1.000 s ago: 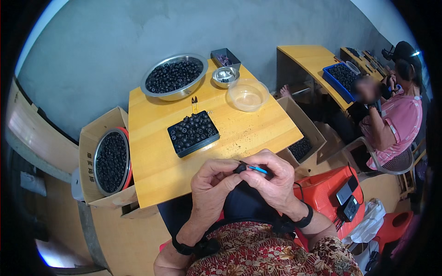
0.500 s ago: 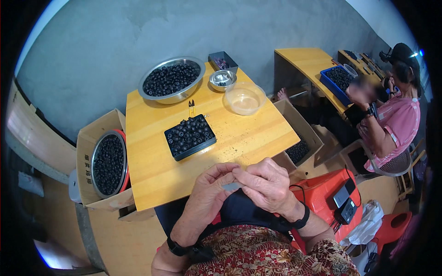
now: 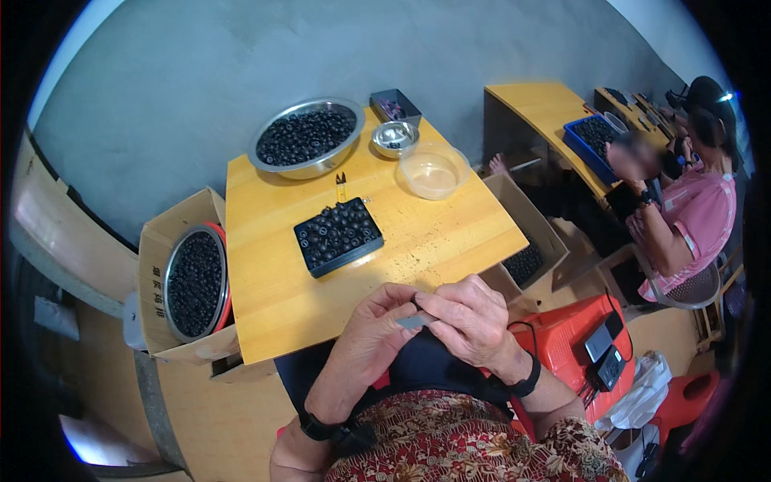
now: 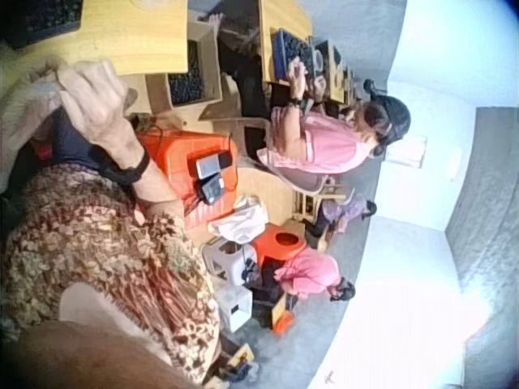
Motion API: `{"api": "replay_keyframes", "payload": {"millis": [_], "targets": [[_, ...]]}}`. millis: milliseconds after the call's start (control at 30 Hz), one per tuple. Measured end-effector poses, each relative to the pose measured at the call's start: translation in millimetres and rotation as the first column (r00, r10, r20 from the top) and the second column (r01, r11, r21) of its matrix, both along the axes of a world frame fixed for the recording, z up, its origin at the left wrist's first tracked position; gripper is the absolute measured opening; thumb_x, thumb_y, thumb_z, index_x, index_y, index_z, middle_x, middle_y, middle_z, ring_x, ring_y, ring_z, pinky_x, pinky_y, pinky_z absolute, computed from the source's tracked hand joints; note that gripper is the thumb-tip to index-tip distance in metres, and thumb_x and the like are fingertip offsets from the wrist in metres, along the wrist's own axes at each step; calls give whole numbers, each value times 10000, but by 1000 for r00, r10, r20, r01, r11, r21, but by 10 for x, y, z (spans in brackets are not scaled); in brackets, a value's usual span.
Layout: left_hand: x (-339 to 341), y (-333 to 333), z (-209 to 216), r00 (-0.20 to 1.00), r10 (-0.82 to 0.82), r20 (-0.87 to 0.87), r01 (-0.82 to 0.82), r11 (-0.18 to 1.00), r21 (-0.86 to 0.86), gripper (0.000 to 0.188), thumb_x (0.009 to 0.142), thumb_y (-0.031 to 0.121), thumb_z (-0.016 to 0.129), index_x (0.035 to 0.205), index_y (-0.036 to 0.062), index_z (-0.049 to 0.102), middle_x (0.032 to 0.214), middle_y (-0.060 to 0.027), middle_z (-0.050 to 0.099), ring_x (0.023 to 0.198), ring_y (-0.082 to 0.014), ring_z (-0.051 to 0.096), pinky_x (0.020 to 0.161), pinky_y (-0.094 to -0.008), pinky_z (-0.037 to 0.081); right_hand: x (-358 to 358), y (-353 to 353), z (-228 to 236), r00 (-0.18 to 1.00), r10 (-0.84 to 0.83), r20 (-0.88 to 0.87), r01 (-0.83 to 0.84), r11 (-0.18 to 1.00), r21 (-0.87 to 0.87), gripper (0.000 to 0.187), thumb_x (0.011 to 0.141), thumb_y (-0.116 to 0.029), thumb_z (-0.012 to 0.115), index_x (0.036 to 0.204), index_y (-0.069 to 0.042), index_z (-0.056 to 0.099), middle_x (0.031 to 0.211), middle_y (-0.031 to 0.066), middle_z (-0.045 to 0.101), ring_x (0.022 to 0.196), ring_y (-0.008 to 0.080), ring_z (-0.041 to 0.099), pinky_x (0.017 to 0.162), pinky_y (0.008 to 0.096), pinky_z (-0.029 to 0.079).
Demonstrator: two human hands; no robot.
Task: Assembling small black rubber components by hand and using a tool, then placing them into a tray.
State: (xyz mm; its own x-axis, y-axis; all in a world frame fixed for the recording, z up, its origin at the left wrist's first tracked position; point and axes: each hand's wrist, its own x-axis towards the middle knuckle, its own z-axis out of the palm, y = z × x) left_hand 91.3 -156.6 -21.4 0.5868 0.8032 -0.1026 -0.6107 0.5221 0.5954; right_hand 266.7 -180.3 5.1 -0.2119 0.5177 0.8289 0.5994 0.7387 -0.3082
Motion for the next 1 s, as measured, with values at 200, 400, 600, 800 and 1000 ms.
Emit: {"api": "replay_keyframes", "payload": {"millis": [200,400,600,800,1000], "targets": [[-66,48,-29,999,31,20,-32,997,67,349,821,2,683,1140,32,546,1150,-83,581,1066,-170,580,913,-301,511,-28,49,6,998,41,46,-36,995,-94,394,693,-45,757,1079,-20,681,891,103,647,699,240,600,597,331,482],[-68,72,9,998,-8,-58,14,994,105,320,866,1,621,1173,21,531,1182,-90,569,1086,-170,564,942,-302,476,-51,41,72,996,34,79,-27,996,-81,420,668,-22,764,1082,-39,696,874,93,641,714,243,609,601,330,485],[-526,130,77,943,184,-277,-141,976,167,210,904,37,614,1114,42,596,1008,-45,625,928,-133,609,840,-264,495,-152,38,-26,998,54,13,-52,991,-121,253,681,64,710,922,-12,686,832,110,637,692,252,619,593,331,494],[-1647,360,-68,820,525,-230,-523,849,72,149,911,52,612,1060,60,605,924,-57,659,809,-145,642,753,-248,536,-88,69,-107,1000,1,-16,-4,978,-211,203,716,67,699,907,0,678,807,128,646,707,269,633,619,336,505],[-2748,790,-422,603,699,-385,-717,686,122,141,895,81,649,1030,61,613,891,-69,666,771,-164,663,653,-232,553,-73,124,-165,999,-22,-35,11,962,-274,165,743,56,680,900,6,671,808,130,647,715,268,632,639,332,501]]}}
